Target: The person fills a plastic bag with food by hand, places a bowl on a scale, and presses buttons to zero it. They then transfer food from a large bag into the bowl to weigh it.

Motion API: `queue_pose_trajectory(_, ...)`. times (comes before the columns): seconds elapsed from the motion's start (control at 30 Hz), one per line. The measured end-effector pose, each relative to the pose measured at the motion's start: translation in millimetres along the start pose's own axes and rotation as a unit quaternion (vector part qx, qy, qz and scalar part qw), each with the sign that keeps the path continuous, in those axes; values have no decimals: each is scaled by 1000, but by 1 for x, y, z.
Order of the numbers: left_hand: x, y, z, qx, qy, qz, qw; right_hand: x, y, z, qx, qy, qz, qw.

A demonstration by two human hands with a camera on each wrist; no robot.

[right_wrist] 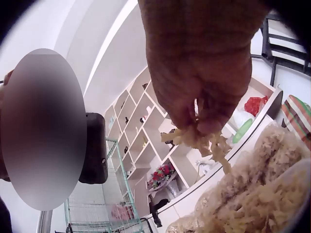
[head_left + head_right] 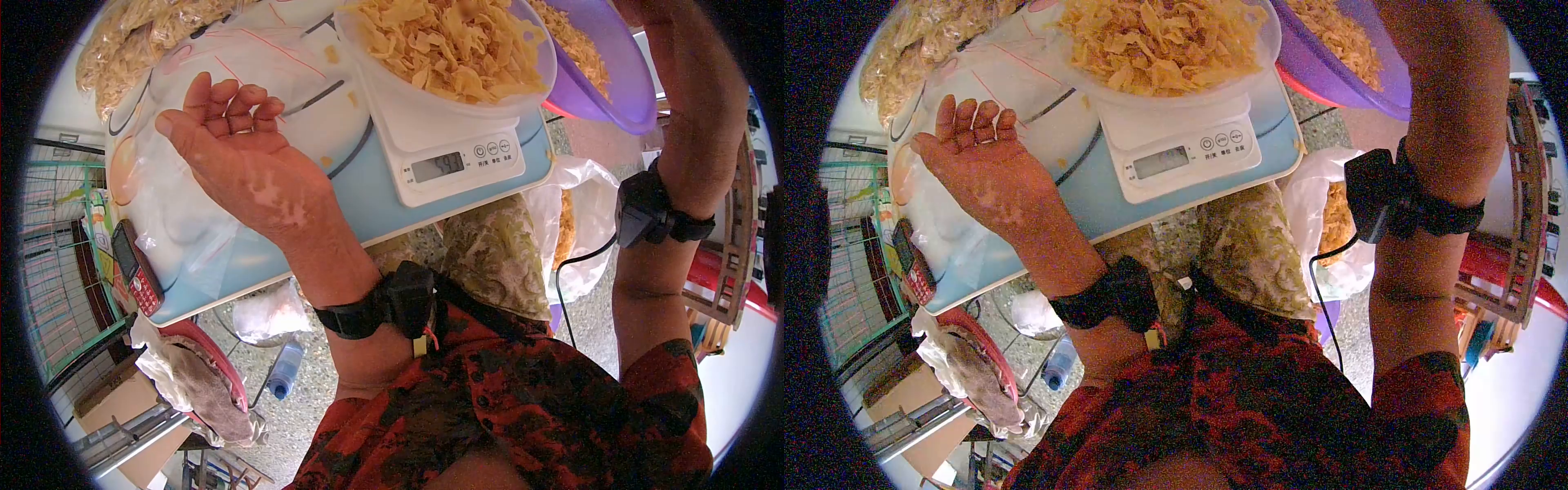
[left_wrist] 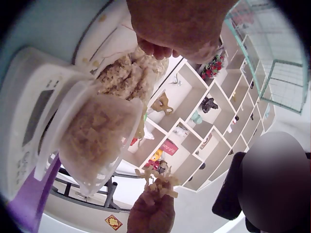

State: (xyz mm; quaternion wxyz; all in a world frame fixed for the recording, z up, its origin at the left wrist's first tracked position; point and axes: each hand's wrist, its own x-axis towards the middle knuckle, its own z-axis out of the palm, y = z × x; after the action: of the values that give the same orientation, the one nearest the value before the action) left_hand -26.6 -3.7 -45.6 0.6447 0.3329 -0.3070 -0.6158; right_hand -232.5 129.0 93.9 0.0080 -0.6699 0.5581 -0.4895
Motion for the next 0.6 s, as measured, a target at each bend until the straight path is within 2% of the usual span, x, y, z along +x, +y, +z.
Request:
queue_pose_trajectory(0.37,0,0,-1,-6,-15,4,1000,-5,-1,5,22,7,32,999)
queue_pose_trajectory(0.6,1,1,-1,-8,-12,3,1000,-11,-3,5,-34,70,58,995)
